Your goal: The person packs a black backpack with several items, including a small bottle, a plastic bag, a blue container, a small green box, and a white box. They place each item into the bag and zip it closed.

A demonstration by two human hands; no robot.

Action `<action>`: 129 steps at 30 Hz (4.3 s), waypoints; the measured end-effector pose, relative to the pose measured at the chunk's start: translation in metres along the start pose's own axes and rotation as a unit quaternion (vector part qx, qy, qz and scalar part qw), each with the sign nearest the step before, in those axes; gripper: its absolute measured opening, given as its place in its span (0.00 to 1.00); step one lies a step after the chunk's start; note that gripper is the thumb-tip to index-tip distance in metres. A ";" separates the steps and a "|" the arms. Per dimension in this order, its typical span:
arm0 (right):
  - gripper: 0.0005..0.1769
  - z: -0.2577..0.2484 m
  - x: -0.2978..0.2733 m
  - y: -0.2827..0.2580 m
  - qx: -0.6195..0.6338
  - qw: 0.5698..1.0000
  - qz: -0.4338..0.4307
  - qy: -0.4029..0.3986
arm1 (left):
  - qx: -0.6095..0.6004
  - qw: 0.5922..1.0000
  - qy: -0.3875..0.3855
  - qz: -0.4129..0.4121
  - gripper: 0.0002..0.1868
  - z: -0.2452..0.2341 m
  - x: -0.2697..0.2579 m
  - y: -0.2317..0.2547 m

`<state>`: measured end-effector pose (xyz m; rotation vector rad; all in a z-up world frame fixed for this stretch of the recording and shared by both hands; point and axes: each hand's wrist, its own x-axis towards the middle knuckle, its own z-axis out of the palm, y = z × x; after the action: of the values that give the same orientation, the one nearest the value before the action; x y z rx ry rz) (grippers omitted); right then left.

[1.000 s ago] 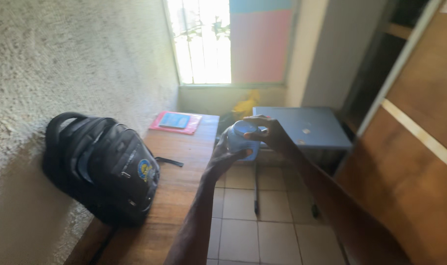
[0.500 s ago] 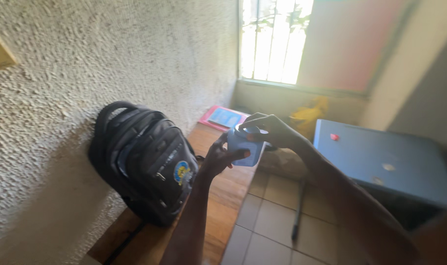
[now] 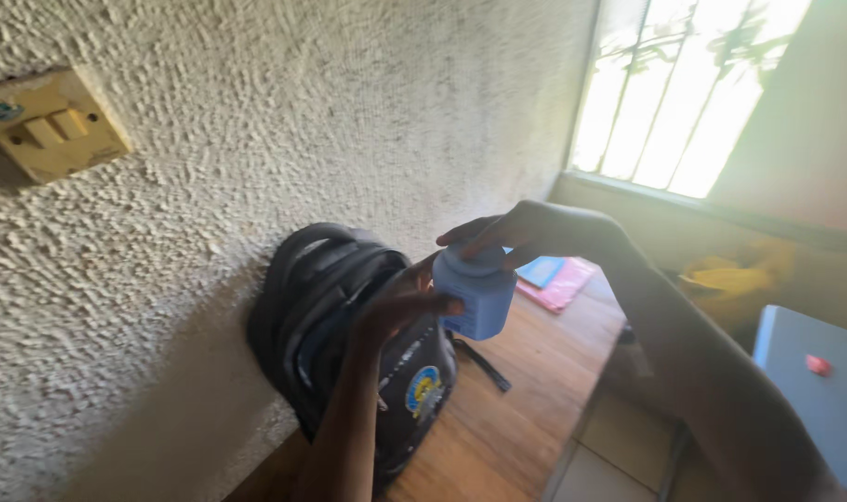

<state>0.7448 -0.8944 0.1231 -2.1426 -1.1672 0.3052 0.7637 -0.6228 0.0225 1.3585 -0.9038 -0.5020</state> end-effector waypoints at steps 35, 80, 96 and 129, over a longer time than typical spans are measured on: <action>0.06 0.112 0.114 0.175 -0.055 0.981 -0.186 0.001 | 0.458 0.726 0.486 -0.165 0.53 -0.030 -0.083 0.010; 0.12 0.241 -0.042 0.323 0.067 0.987 -0.142 -0.038 | 0.418 0.829 0.251 -0.273 0.55 -0.062 -0.075 -0.333; 0.08 0.180 0.009 0.258 0.021 0.958 -0.286 -0.011 | 0.317 0.878 0.235 -0.270 0.56 -0.065 -0.083 -0.359; 0.44 0.173 0.033 0.053 -0.135 0.974 -0.091 0.158 | 0.420 0.798 0.424 -0.080 0.24 0.047 -0.139 -0.014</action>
<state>0.7139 -0.8104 -0.0377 -2.1875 -1.2581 -0.2846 0.6485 -0.5473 -0.0292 2.2029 -0.2136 0.4816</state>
